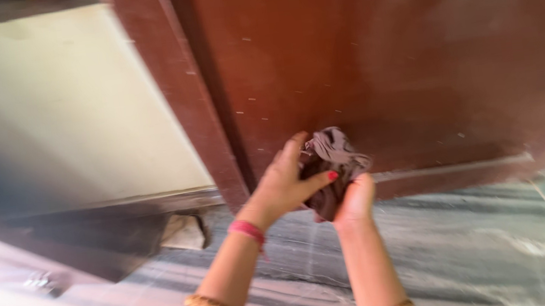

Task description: The person wipes a brown wooden door with a cloth, moving from the upper section down to the lower edge and along the frame. The person uses both hands to hold the cloth and apply pressure while cleaning the surface.

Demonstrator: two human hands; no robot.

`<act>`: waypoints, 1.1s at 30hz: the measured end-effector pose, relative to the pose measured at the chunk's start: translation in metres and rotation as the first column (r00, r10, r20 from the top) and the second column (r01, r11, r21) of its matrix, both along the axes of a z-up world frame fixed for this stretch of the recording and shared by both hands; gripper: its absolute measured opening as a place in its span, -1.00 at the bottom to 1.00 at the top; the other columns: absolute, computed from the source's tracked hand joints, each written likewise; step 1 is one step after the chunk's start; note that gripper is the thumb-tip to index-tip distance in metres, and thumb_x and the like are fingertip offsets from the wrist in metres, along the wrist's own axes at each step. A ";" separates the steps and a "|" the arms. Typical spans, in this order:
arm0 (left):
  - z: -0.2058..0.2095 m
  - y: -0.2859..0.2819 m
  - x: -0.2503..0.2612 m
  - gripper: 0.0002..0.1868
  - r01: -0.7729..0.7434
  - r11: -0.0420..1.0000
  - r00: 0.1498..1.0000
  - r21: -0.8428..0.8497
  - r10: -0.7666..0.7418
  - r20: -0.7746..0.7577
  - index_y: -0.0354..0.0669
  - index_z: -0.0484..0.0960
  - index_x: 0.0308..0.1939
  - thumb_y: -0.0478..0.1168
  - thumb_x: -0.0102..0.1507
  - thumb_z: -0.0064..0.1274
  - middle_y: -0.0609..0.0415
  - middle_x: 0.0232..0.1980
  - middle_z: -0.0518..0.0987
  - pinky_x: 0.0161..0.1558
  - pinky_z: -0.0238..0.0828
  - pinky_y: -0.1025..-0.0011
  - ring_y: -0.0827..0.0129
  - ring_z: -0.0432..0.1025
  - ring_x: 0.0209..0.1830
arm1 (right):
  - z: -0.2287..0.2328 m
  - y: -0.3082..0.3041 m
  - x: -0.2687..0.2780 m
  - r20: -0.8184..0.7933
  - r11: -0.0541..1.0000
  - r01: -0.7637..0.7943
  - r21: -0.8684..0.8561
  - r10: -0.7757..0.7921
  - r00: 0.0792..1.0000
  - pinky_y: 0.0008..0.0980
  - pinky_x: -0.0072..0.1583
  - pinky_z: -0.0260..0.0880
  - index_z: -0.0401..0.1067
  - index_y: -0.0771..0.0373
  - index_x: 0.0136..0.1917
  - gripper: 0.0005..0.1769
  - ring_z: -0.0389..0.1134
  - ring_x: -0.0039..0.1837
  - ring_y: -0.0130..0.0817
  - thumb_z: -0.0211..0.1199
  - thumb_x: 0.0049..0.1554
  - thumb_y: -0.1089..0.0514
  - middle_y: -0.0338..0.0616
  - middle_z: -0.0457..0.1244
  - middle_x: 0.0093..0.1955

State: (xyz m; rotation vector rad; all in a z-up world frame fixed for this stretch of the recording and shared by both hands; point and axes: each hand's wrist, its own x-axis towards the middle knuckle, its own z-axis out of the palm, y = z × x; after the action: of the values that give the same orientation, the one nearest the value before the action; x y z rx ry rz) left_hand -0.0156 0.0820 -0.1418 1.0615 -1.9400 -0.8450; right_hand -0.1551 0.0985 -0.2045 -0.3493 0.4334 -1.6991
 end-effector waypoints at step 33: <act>0.037 -0.051 0.030 -0.68 -0.792 0.610 0.548 -0.039 0.681 -0.486 -0.24 0.45 -0.17 -0.32 0.12 0.29 -0.05 -0.15 0.43 -0.08 0.36 0.20 0.11 0.37 -0.15 | 0.302 -0.079 0.087 0.055 0.188 -0.500 -0.845 -0.901 -0.431 0.02 0.61 0.13 0.47 0.18 0.26 -0.60 0.12 0.58 0.06 0.41 0.16 0.33 0.05 0.20 0.49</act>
State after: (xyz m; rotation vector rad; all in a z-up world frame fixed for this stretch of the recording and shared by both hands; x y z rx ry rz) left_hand 0.0147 0.0307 -0.1053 1.2594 -0.9975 -0.2712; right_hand -0.0680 0.0200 0.0974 -3.3698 0.9045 -1.7660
